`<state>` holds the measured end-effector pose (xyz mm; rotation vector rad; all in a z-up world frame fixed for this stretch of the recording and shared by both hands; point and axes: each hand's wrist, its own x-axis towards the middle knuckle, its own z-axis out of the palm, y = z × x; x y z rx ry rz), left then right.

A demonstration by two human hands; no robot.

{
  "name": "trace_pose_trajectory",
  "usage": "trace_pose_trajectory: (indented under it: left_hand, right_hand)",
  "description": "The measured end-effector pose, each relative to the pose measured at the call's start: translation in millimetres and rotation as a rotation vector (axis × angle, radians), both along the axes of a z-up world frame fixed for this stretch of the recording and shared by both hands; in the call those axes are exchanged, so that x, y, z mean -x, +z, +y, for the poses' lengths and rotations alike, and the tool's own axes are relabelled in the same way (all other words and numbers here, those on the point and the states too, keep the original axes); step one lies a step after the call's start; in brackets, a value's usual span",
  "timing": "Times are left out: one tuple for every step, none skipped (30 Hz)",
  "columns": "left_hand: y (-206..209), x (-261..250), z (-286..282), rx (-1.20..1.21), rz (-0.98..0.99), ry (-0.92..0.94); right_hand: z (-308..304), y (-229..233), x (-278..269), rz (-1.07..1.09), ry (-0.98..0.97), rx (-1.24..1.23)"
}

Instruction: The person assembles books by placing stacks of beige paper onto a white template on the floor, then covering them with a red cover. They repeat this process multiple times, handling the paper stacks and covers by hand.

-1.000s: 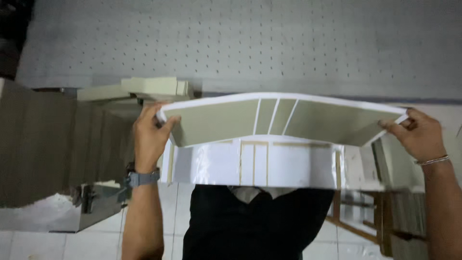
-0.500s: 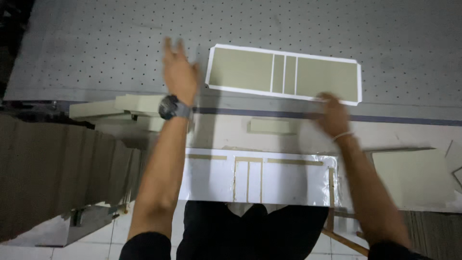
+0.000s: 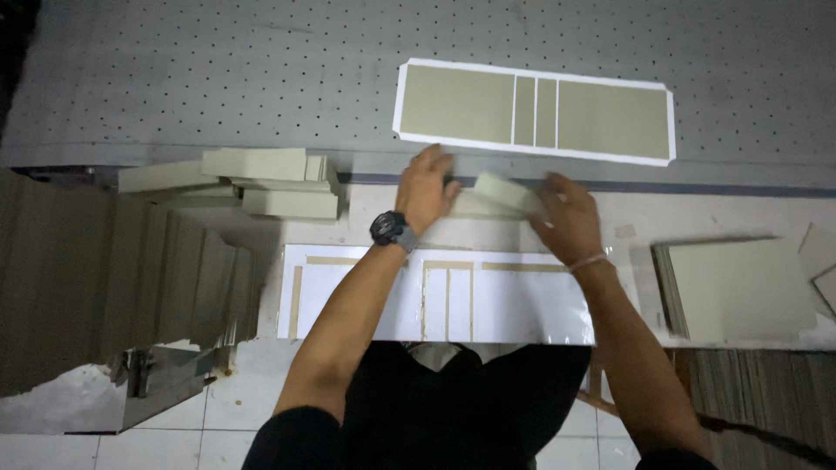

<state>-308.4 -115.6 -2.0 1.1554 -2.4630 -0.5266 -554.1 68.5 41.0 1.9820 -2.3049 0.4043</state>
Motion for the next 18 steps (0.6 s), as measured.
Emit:
trace_pose_trajectory:
  left_hand:
    - [-5,7,6,-0.002,0.003,-0.008]
    - [-9,14,13,0.004,-0.032,-0.101]
    - [-14,21,17,0.012,-0.065,-0.189]
    - [-40,28,11,0.012,-0.059,-0.193]
    - [-66,34,7,0.077,-0.063,-0.256]
    - [-92,41,2,0.142,-0.067,-0.319]
    - [-92,41,3,0.141,-0.064,-0.327]
    - [-91,43,4,0.204,-0.068,-0.321]
    - [-90,45,5,0.269,-0.070,-0.318]
    - [-79,45,8,0.269,-0.067,-0.329]
    - [-68,43,11,0.252,-0.100,-0.312]
    - [-56,41,15,0.235,-0.133,-0.295]
    - [-38,35,22,0.234,-0.136,-0.302]
    - [-19,28,29,0.212,-0.126,-0.270]
    - [-1,18,36,0.189,-0.119,-0.232]
    - [16,5,48,0.188,-0.126,-0.234]
    - [31,-9,60,0.045,0.000,-0.154]
    - [47,-23,72,-0.097,0.126,-0.072]
  right_hand:
    - [20,-4,4,0.003,-0.008,-0.002]
    - [41,-8,8,-0.216,-0.126,0.054]
    - [59,-12,14,-0.434,-0.239,0.112]
    - [84,-37,24,-0.429,-0.242,0.113]
    - [110,-62,34,-0.685,-0.408,0.085]
    - [137,-87,44,-0.942,-0.571,0.057]
    - [158,-112,39,-0.941,-0.579,0.059]
    - [178,-136,34,-1.129,-0.671,0.129]
    - [198,-161,29,-1.318,-0.762,0.205]
    - [207,-149,12,-1.316,-0.772,0.213]
    - [216,-137,-7,-1.299,-0.798,0.170]
    - [225,-126,-25,-1.282,-0.823,0.126]
    - [225,-113,-40,-1.286,-0.830,0.128]
    - [224,-100,-55,-1.315,-0.809,0.116]
    - [223,-88,-71,-1.347,-0.783,0.099]
    - [222,-95,-81,-1.353,-0.784,0.097]
    - [219,-102,-91,-1.313,-0.756,0.051]
    - [217,-108,-103,-1.273,-0.726,0.005]
